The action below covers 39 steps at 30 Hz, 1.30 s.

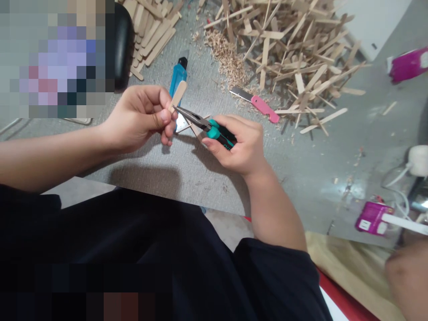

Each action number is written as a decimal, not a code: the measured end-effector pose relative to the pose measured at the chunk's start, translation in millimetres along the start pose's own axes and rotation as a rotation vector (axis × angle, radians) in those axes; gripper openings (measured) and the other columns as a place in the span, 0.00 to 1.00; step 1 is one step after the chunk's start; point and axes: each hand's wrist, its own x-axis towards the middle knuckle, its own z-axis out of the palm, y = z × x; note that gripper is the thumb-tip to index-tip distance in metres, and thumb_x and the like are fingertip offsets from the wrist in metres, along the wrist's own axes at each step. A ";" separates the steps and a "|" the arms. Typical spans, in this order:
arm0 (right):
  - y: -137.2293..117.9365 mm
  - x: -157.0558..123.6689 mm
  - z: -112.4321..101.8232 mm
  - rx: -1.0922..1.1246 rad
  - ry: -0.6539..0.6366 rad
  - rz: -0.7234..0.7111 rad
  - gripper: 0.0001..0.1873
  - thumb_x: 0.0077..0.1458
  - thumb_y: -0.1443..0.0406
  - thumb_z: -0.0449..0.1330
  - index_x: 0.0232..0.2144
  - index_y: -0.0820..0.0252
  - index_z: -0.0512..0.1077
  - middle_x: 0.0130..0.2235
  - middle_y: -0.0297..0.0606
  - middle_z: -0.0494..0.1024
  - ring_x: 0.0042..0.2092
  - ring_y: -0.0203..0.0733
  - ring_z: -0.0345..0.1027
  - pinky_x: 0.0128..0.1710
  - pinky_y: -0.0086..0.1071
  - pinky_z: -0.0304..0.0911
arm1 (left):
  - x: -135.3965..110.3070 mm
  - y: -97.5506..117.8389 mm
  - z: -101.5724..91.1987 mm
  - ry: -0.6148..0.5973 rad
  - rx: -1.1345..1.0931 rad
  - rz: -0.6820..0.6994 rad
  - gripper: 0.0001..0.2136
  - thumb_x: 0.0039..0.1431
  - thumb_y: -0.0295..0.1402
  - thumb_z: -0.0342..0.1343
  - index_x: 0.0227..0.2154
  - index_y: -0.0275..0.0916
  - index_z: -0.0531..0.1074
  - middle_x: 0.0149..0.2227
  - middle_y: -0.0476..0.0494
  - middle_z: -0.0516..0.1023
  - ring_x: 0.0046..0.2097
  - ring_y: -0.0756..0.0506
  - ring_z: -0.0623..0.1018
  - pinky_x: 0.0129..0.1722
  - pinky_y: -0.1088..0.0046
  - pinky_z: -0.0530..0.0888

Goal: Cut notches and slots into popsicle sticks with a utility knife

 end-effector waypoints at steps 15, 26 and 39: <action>-1.2 1.9 -6.3 0.191 -0.141 0.075 0.21 0.66 0.42 0.73 0.43 0.51 0.86 0.31 0.34 0.82 0.28 0.39 0.70 0.31 0.36 0.67 | -0.2 3.5 2.6 -0.075 -0.053 0.105 0.28 0.49 0.54 0.84 0.29 0.40 0.74 0.24 0.53 0.82 0.26 0.52 0.83 0.25 0.76 0.82; 0.1 6.1 -0.3 0.039 -0.120 0.085 0.37 0.62 0.26 0.63 0.37 0.51 0.81 0.27 0.36 0.73 0.26 0.43 0.64 0.28 0.41 0.64 | -4.8 -0.4 4.4 -0.156 -0.186 0.015 0.26 0.52 0.51 0.84 0.31 0.40 0.74 0.25 0.52 0.82 0.26 0.51 0.83 0.26 0.75 0.83; 3.8 -0.9 -9.3 0.504 -0.287 0.294 0.24 0.67 0.41 0.70 0.36 0.53 0.85 0.26 0.33 0.77 0.22 0.37 0.63 0.20 0.33 0.56 | -2.2 6.0 4.0 -0.081 -0.007 0.179 0.19 0.62 0.38 0.79 0.30 0.40 0.72 0.26 0.54 0.82 0.29 0.51 0.86 0.30 0.76 0.84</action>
